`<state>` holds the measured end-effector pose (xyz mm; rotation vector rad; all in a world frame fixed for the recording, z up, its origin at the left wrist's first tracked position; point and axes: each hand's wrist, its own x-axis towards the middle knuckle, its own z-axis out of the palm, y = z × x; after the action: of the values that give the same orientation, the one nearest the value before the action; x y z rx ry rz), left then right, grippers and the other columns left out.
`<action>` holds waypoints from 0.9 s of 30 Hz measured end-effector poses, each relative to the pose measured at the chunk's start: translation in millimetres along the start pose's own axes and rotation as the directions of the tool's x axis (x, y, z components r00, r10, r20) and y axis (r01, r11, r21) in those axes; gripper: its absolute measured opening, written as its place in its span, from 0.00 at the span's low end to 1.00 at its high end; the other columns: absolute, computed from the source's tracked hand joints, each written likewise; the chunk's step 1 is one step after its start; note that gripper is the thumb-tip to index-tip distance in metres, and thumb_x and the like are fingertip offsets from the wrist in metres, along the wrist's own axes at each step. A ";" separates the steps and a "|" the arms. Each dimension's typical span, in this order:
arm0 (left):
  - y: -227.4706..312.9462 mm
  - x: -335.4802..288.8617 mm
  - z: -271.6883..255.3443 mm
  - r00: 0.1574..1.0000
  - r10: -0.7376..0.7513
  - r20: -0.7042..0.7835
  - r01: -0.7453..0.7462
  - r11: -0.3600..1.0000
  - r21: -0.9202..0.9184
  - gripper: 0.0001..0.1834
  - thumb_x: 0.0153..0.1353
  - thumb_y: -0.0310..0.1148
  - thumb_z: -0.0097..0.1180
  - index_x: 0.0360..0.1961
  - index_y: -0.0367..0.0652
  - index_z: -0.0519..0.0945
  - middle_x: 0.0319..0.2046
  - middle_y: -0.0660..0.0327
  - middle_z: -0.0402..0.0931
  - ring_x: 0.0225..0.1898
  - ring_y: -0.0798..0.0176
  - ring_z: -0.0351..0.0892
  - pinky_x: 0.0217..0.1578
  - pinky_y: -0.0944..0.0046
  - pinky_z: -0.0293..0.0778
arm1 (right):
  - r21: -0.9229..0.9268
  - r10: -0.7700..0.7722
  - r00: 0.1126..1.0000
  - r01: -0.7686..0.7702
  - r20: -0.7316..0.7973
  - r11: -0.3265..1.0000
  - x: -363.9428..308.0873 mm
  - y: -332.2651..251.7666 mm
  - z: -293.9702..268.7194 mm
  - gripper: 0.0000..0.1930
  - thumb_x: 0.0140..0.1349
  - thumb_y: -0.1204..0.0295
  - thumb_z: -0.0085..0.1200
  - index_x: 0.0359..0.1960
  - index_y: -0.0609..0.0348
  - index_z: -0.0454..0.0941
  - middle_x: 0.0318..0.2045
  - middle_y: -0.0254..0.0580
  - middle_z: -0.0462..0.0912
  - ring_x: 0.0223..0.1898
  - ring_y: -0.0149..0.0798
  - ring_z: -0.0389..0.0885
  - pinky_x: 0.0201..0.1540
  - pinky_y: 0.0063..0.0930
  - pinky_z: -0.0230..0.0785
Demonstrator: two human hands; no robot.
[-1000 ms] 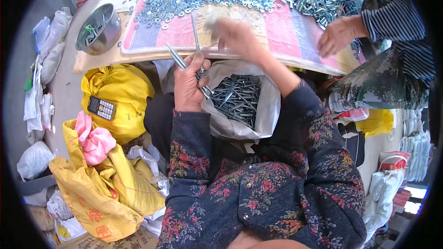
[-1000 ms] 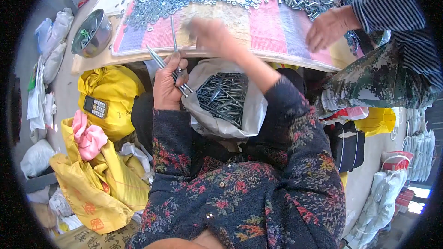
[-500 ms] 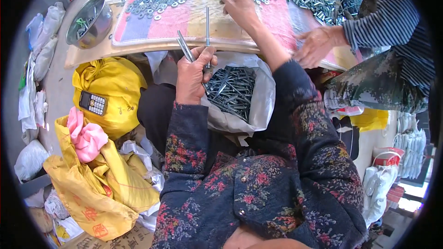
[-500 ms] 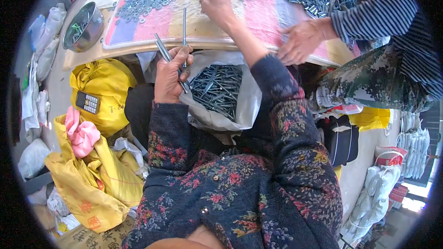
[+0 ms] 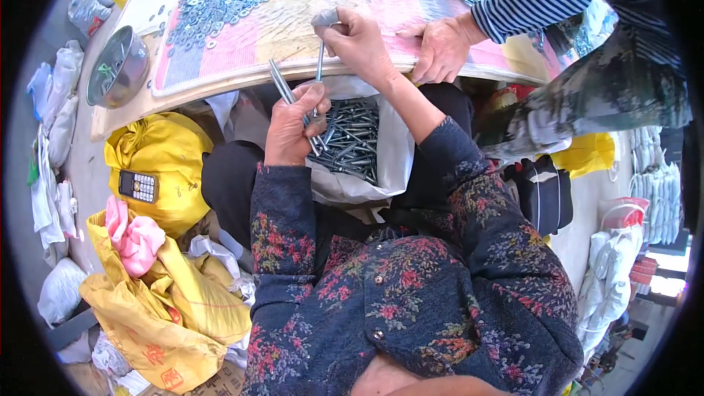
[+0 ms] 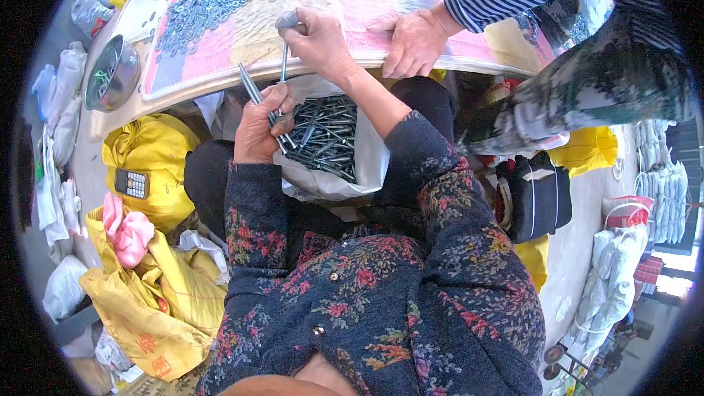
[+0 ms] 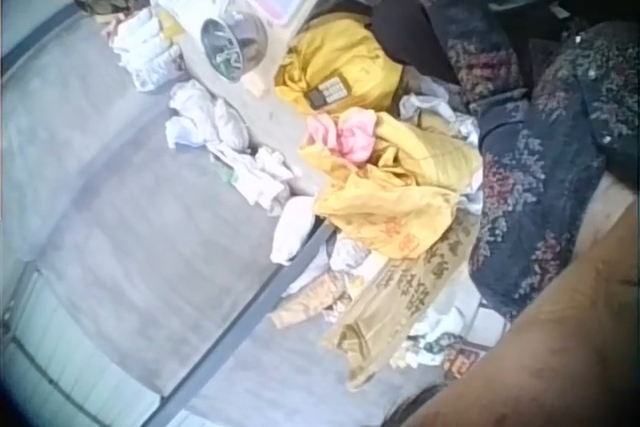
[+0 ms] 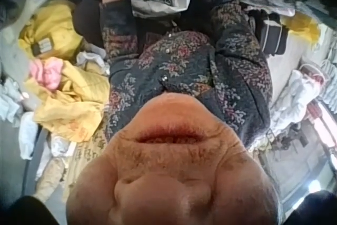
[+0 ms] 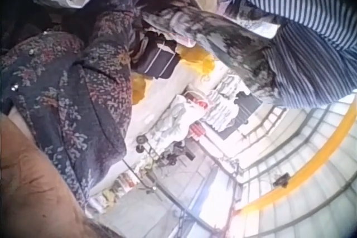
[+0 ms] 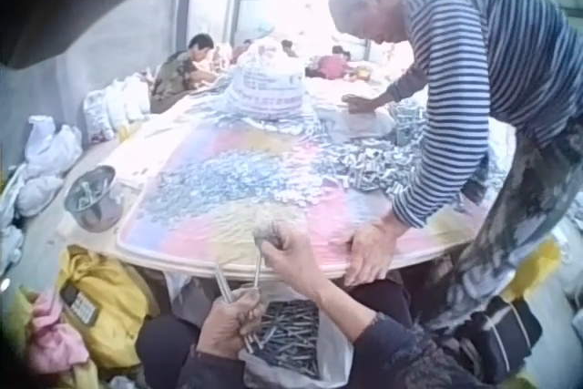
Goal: The person assembles hardware fasteners by taking washers and nuts from the table and threading them onto metal bolts by hand.
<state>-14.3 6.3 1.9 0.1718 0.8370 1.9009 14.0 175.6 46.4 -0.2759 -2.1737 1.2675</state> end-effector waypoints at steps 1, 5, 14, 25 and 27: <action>-1.0 -2.0 3.9 0.993 0.058 -0.101 -0.044 0.989 0.138 0.10 0.59 0.32 0.61 0.35 0.36 0.77 0.22 0.64 0.73 0.17 0.78 0.64 0.12 0.79 0.54 | 0.018 0.058 0.998 -0.058 -0.002 0.998 -2.5 1.7 -0.9 0.06 0.59 0.74 0.56 0.33 0.64 0.77 0.17 0.30 0.75 0.19 0.19 0.68 0.21 0.16 0.59; 1.7 2.5 11.7 0.972 0.155 -0.177 -0.100 0.953 0.285 0.08 0.57 0.30 0.62 0.34 0.37 0.78 0.21 0.64 0.74 0.15 0.78 0.63 0.11 0.79 0.54 | 0.082 0.088 0.996 -0.088 0.000 0.993 6.0 20.9 -11.6 0.07 0.57 0.74 0.56 0.35 0.64 0.79 0.18 0.29 0.76 0.18 0.19 0.68 0.20 0.16 0.59; -3.7 16.4 -1.0 0.963 0.169 -0.210 -0.136 0.978 0.160 0.09 0.57 0.30 0.62 0.37 0.37 0.78 0.24 0.63 0.76 0.18 0.77 0.66 0.12 0.79 0.57 | -0.139 0.112 0.979 -0.137 -0.172 0.981 32.7 32.7 -19.3 0.13 0.63 0.67 0.52 0.43 0.63 0.80 0.26 0.36 0.81 0.23 0.25 0.76 0.29 0.21 0.69; 4.8 -11.2 -7.0 0.952 0.229 -0.204 -0.197 0.966 0.167 0.07 0.59 0.30 0.61 0.35 0.38 0.78 0.23 0.63 0.76 0.17 0.77 0.66 0.13 0.78 0.57 | -0.744 -0.100 0.980 0.195 0.170 0.639 13.8 17.5 34.2 0.12 0.58 0.61 0.54 0.33 0.58 0.77 0.36 0.49 0.79 0.35 0.55 0.80 0.39 0.47 0.72; 7.1 -17.4 -9.1 0.957 0.224 -0.182 -0.189 0.963 0.191 0.08 0.59 0.30 0.61 0.35 0.38 0.78 0.23 0.63 0.76 0.17 0.77 0.65 0.13 0.78 0.56 | -0.736 -0.120 0.978 0.208 0.172 0.644 8.3 12.5 29.4 0.13 0.58 0.62 0.54 0.33 0.59 0.77 0.36 0.50 0.79 0.35 0.56 0.80 0.38 0.47 0.72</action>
<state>-15.4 -14.5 3.6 0.1791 1.1620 2.0659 -11.5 164.8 28.4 -0.3252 -2.6535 0.2019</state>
